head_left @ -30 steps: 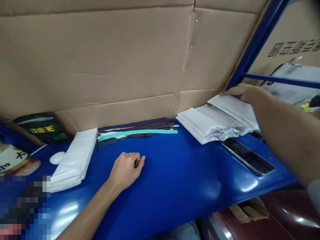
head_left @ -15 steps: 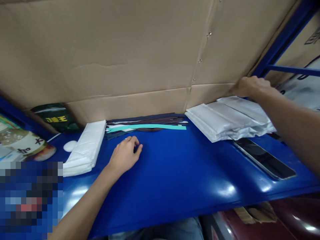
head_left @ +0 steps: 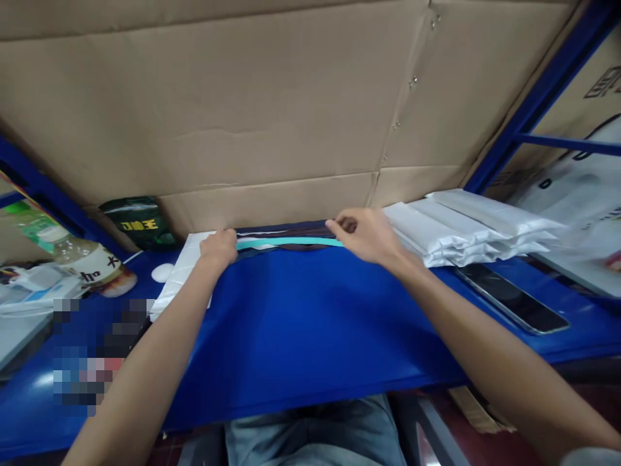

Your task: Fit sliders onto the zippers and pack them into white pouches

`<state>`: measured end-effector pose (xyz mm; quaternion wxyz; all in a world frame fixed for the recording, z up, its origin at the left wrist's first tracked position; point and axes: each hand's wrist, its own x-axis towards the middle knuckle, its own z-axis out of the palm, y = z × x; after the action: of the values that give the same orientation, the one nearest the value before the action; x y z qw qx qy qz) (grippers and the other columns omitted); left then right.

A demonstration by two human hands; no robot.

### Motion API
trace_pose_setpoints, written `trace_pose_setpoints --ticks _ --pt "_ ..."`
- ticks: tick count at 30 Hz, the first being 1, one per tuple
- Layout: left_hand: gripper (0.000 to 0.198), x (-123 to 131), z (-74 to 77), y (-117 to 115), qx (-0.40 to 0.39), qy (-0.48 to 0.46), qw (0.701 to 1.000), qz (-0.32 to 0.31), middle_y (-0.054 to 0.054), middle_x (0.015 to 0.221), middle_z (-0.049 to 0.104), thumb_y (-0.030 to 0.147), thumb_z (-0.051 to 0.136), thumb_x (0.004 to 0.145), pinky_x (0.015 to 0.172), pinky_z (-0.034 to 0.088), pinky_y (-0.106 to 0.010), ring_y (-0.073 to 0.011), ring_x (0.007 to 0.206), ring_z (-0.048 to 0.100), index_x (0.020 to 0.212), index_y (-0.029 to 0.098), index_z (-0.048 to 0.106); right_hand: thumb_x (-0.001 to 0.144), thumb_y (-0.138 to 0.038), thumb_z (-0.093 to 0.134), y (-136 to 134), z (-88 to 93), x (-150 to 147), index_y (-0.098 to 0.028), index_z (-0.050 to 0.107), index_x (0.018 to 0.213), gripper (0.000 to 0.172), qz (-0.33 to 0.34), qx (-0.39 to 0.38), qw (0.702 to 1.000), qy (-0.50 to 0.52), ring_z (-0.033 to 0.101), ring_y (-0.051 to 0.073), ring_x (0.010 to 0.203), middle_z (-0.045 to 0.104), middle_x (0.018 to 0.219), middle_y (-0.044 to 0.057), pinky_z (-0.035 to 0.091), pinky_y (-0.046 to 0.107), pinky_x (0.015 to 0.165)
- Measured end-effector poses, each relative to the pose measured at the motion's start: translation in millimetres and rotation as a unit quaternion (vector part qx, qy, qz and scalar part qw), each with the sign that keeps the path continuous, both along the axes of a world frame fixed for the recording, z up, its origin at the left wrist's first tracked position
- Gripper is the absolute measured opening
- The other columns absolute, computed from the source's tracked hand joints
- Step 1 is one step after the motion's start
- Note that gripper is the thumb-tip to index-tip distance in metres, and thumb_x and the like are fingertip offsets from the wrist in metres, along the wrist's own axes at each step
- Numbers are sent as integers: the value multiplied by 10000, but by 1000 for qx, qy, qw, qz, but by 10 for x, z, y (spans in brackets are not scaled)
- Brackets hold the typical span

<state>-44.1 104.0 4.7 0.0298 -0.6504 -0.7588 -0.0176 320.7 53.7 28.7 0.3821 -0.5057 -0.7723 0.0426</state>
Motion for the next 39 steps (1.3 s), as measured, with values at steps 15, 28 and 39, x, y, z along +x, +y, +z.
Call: trace_pose_setpoints --ticks 15,28,39 --pt "298 415 -77 -722 108 -274 936 -193 -84 875 825 494 737 965 743 621 -345 -268 802 794 1007 219 843 990 -344 679 -226 -547 -293 -218 789 998 167 209 -138 967 43 754 193 813 817 905 30 530 303 756" --pt "309 920 -328 -1034 56 -443 823 -352 -55 987 835 370 644 1055 777 643 -326 -204 836 781 1285 271 825 991 -471 718 -320 -659 -407 -227 815 976 263 231 -165 955 89 705 164 748 812 880 18 478 287 696" --pt "359 924 -321 -1070 19 -406 844 -350 -10 1307 785 354 572 1083 995 641 -461 -300 1117 790 1371 303 781 973 -570 714 -316 -679 -395 -209 781 982 367 181 -111 976 -49 717 204 755 789 839 44 415 290 660"
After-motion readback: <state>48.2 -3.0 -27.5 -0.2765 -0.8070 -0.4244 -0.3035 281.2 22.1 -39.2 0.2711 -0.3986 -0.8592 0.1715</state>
